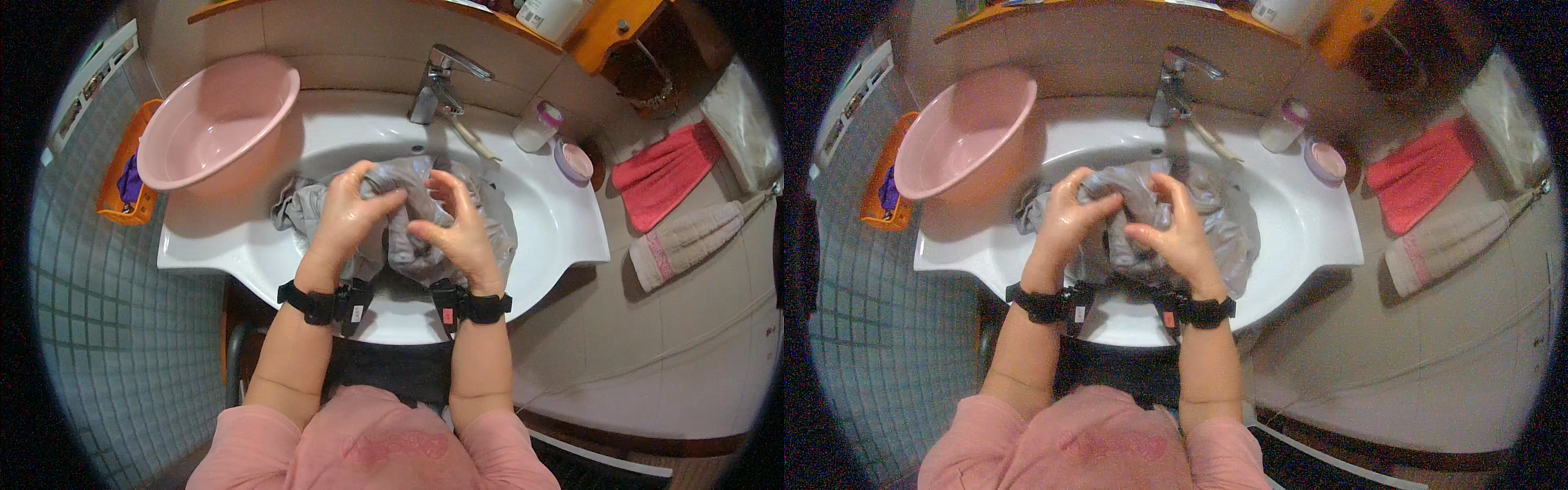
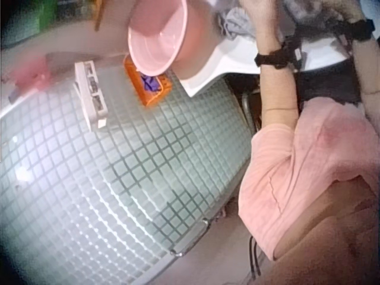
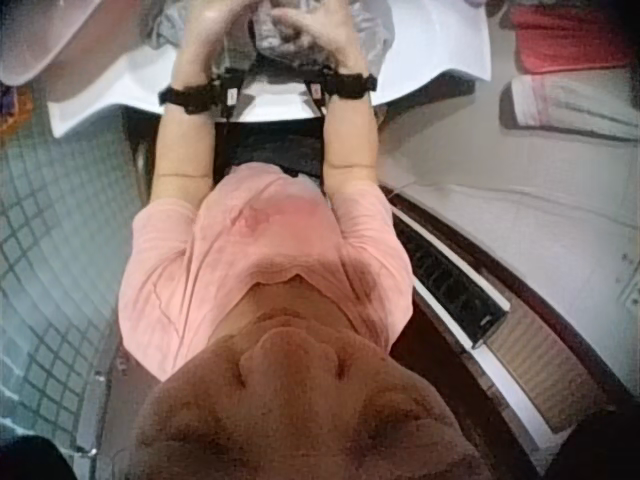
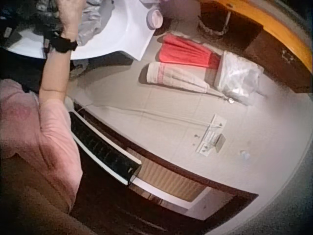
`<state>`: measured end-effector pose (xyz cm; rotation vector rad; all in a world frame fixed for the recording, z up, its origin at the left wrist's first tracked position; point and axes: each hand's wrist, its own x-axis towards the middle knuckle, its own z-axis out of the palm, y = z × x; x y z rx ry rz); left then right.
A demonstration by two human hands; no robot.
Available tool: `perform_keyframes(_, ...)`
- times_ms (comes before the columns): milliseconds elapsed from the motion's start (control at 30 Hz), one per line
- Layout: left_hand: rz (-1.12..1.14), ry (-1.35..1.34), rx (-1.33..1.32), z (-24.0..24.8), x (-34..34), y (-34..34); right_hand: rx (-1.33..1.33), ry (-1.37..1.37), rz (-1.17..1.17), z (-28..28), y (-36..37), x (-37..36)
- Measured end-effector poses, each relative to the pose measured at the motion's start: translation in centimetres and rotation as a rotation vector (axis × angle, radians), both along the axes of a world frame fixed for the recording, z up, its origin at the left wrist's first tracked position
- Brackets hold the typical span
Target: Hand washing a grey garment in a bathroom sink.
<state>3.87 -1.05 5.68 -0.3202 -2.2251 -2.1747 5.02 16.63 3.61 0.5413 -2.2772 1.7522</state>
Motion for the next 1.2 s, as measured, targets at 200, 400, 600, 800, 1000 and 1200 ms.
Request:
perform_keyframes(200,0.068,-0.093,0.668,-2.5,-1.6,2.4,0.365,-0.237,-0.022,-3.4,0.9,-1.2)
perform_keyframes(400,0.296,-0.093,0.537,-4.5,-1.2,4.3,0.192,-0.213,-0.296,-4.1,0.8,-1.7)
perform_keyframes(600,0.035,0.010,0.402,-7.3,-1.1,5.4,0.352,0.195,-0.559,-2.7,-2.7,-0.4)
perform_keyframes(800,-0.290,-0.305,0.913,-7.9,-1.5,2.5,0.558,0.442,-0.375,-1.1,-5.0,1.0)
perform_keyframes(1000,-0.022,-0.401,0.574,-5.4,-0.6,4.1,0.660,0.095,-0.522,-4.1,-1.0,-2.2)
perform_keyframes(1200,0.095,-0.320,0.772,-4.5,-1.5,2.2,-0.169,-0.034,-0.164,-2.7,0.0,-0.2)
